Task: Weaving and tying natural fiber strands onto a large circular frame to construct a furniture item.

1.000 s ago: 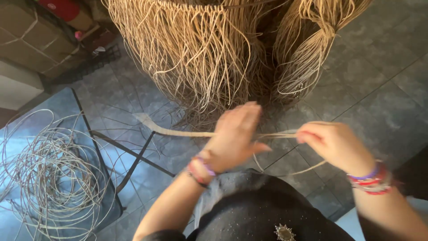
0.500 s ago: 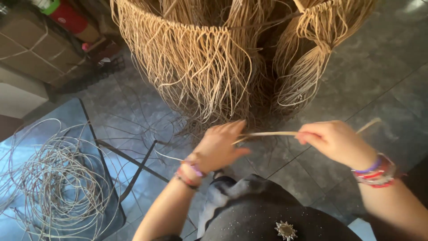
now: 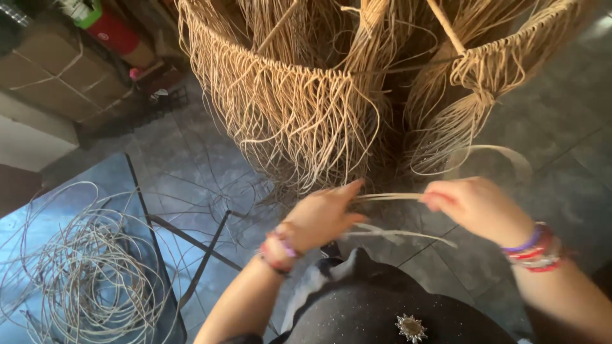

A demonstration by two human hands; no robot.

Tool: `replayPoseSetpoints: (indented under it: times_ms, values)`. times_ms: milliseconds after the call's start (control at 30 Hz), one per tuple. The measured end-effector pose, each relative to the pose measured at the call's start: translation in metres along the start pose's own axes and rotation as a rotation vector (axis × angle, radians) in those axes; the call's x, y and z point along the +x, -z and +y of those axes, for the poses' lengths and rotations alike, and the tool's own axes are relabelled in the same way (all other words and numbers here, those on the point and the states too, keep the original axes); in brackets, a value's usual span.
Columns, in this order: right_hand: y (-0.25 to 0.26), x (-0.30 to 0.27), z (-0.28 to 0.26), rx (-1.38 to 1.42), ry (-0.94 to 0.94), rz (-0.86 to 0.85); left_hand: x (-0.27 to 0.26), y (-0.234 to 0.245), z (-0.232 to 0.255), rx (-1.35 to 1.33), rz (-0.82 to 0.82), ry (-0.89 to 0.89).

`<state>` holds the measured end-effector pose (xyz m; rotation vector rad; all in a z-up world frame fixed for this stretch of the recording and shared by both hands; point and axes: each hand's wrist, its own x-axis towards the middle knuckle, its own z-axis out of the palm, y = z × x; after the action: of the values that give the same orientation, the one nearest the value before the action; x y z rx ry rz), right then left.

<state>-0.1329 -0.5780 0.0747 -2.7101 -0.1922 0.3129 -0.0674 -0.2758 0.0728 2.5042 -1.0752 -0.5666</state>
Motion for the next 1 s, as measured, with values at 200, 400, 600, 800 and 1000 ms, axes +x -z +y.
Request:
replayPoseSetpoints:
  times_ms: [200,400,600,800,1000]
  values:
    - [0.008,0.033,-0.022,0.006,0.127,0.015,0.051,-0.026,0.009,-0.099,0.390,-0.233]
    - [0.006,0.042,0.017,0.028,-0.122,-0.123,0.043,0.021,-0.057,-0.105,0.090,-0.182]
    - [0.002,0.075,-0.022,-0.075,0.052,-0.031,0.076,0.039,0.010,-0.289,-0.183,-0.029]
    - [0.035,0.085,0.029,-0.001,0.078,-0.085,0.102,0.040,-0.043,-0.259,0.321,-0.367]
    - [0.073,0.111,0.056,-0.005,0.102,-0.216,0.111,0.071,-0.063,-0.375,0.395,-0.266]
